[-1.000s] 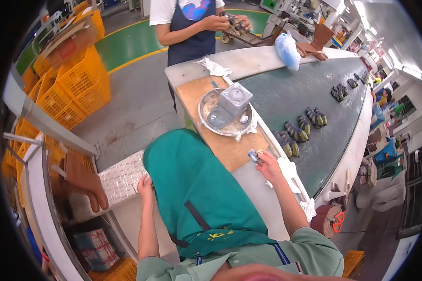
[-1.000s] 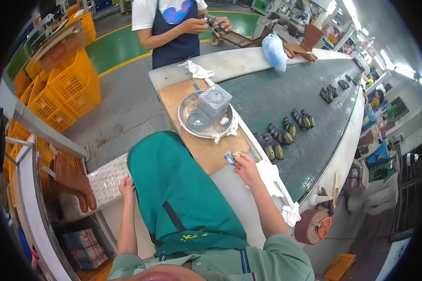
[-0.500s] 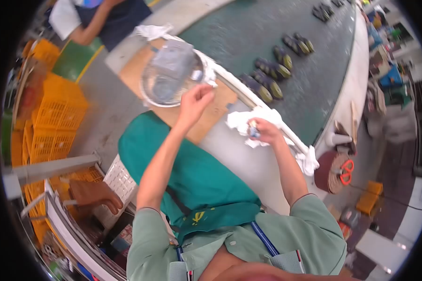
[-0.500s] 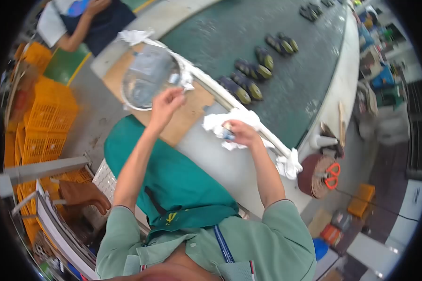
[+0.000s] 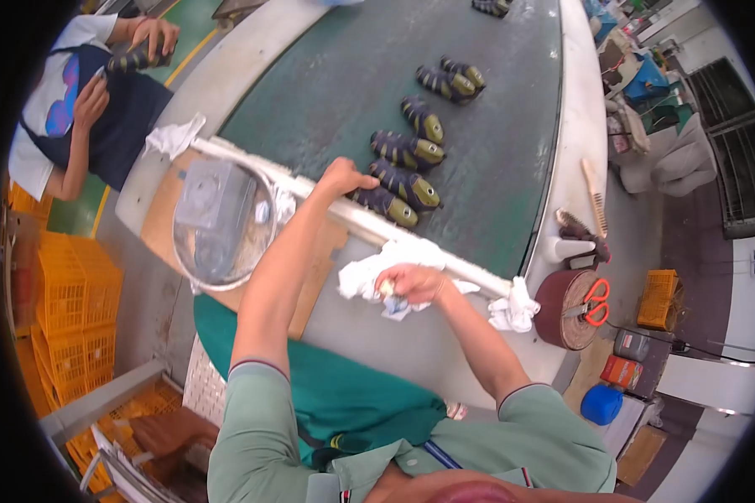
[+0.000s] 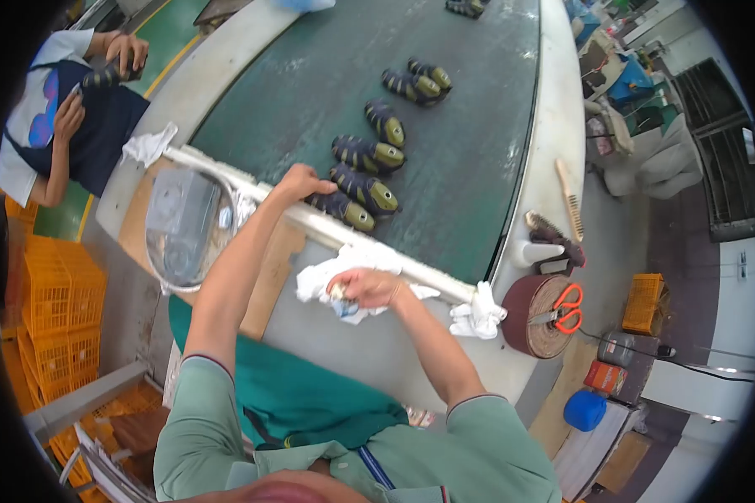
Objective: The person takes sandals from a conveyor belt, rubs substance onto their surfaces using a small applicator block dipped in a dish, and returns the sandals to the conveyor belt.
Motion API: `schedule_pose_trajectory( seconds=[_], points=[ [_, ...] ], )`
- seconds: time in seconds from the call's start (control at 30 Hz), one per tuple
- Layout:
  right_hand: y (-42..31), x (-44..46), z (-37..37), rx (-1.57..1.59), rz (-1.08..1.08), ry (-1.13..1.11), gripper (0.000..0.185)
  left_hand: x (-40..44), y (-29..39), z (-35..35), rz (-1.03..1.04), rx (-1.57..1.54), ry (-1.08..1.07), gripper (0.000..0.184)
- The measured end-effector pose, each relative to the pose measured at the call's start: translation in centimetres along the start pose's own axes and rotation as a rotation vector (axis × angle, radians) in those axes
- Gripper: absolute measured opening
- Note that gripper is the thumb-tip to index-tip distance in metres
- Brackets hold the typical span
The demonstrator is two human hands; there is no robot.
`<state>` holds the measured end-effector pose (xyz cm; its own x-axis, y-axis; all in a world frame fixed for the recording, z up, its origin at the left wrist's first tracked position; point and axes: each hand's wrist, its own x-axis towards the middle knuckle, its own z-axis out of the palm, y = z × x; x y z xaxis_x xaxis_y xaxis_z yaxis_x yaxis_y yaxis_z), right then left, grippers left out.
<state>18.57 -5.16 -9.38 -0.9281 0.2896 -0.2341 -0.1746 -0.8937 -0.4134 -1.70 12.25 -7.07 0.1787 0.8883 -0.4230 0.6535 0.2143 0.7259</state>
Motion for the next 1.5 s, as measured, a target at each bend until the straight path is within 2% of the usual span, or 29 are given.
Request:
schedule_pose_trajectory(
  seconds=[0.07, 0.1, 0.17, 0.2, 0.23, 0.3, 0.33, 0.43, 0.5, 0.57, 0.6, 0.63, 0.7, 0.73, 0.77, 0.83, 0.9, 0.93, 0.97, 1.07, 1.13, 1.2, 1.27, 1.33, 1.37, 1.43, 1.47, 1.5],
  points=[
    [-0.4, -0.1, 0.0, 0.02, 0.015, -0.018, 0.045, -0.4, 0.0, 0.8, 0.075, -0.287, 0.084, 0.047],
    [-0.4, 0.0, 0.1, 0.037, 0.017, -0.029, 0.044, -1.5, 1.6, 0.8, 0.123, -0.317, 0.087, 0.045],
    [-0.3, -0.1, 0.0, 0.044, 0.011, -0.024, 0.043, -2.4, 2.7, 2.9, 0.222, -0.619, 0.033, 0.048],
    [-0.3, -0.1, -0.1, 0.059, 0.011, -0.026, 0.043, -3.3, 3.2, 3.9, 0.228, -0.632, 0.049, 0.052],
    [-0.2, -0.1, -0.1, 0.071, 0.014, -0.031, 0.043, -4.0, 3.5, 4.1, 0.227, -0.634, 0.056, 0.052],
    [-0.4, -0.1, 0.0, 0.073, 0.011, -0.046, 0.042, -6.0, 4.7, 3.2, 0.049, -0.628, 0.047, 0.05],
    [-0.5, -0.1, 0.0, 0.064, -0.004, -0.044, 0.042, -6.4, 4.2, 3.2, 0.191, -0.649, 0.133, 0.046],
    [-0.2, -0.2, 0.2, 0.05, -0.05, 0.001, 0.041, -11.9, 4.7, -1.7, 0.44, -0.787, 0.155, 0.044],
    [-0.1, -0.1, -0.3, 0.065, -0.037, -0.002, 0.038, -18.0, 6.0, -6.1, 0.549, -0.922, 0.152, 0.049],
    [-0.4, -0.2, -0.2, 0.082, -0.01, -0.05, 0.037, -22.8, 6.1, -9.3, 0.825, -1.047, 0.105, 0.06],
    [-0.4, -0.2, 0.2, 0.051, -0.022, -0.025, 0.036, -25.4, 6.6, -9.5, 0.867, -1.167, 0.188, 0.068],
    [-0.5, -0.2, 0.4, 0.02, -0.036, 0.0, 0.037, -27.9, 6.7, -8.8, 0.735, -1.247, 0.298, 0.072],
    [-0.4, -0.3, 0.5, -0.048, -0.053, 0.052, 0.038, -31.6, 2.4, -5.6, 0.66, -1.265, 0.184, 0.073],
    [-0.4, -0.3, 0.6, -0.064, -0.078, 0.086, 0.038, -32.9, -0.4, -3.1, 0.616, -1.234, 0.266, 0.074],
    [0.0, -0.2, 0.7, -0.074, -0.097, 0.119, 0.038, -35.1, -0.5, -2.2, 0.471, -1.275, 0.219, 0.069],
    [0.4, 0.4, 2.6, -0.167, -0.147, 0.233, 0.032, -37.4, -4.5, 1.5, 0.146, -1.382, 0.293, 0.065],
    [-0.3, 1.7, 5.6, -0.275, -0.161, 0.316, 0.031, -39.3, -7.8, 3.5, 0.116, -1.56, 0.455, 0.062],
    [-0.8, 3.2, 7.4, -0.339, -0.137, 0.276, 0.03, -40.4, -8.5, 3.4, 0.193, -1.62, 0.53, 0.063],
    [-1.2, 4.7, 9.2, -0.397, -0.116, 0.244, 0.028, -41.4, -9.5, 3.1, 0.213, -1.643, 0.56, 0.064],
    [-1.0, 11.9, 13.7, -0.567, -0.172, 0.409, 0.031, -42.6, -13.7, 2.4, 0.286, -1.682, 0.584, 0.068],
    [-0.8, 16.9, 15.7, -0.81, -0.225, 0.51, 0.037, -43.1, -15.3, 2.6, 0.291, -1.734, 0.569, 0.07],
    [-1.4, 21.1, 17.8, -1.032, -0.267, 0.442, 0.041, -43.6, -16.2, 3.0, 0.34, -1.796, 0.57, 0.07],
    [-1.3, 24.9, 16.9, -1.335, -0.488, 0.409, 0.038, -43.9, -16.8, 3.4, 0.424, -1.862, 0.545, 0.068],
    [-1.2, 27.2, 16.8, -1.635, -0.632, 0.372, 0.039, -44.3, -19.1, 4.9, 0.391, -1.865, 0.63, 0.064],
    [-1.3, 27.8, 17.2, -1.645, -0.625, 0.365, 0.039, -44.7, -19.1, 4.6, 0.386, -1.882, 0.61, 0.062],
    [-1.3, 28.1, 17.7, -2.098, -0.48, 0.452, 0.042, -45.3, -19.5, 4.7, 0.332, -1.926, 0.623, 0.063],
    [-1.2, 28.0, 17.3, -2.103, -0.469, 0.448, 0.042, -45.5, -19.6, 4.6, 0.277, -1.953, 0.63, 0.065],
    [-1.3, 28.2, 16.8, -1.896, -0.512, 0.497, 0.044, -45.7, -19.7, 4.3, 0.287, -1.947, 0.625, 0.063]
  ],
)
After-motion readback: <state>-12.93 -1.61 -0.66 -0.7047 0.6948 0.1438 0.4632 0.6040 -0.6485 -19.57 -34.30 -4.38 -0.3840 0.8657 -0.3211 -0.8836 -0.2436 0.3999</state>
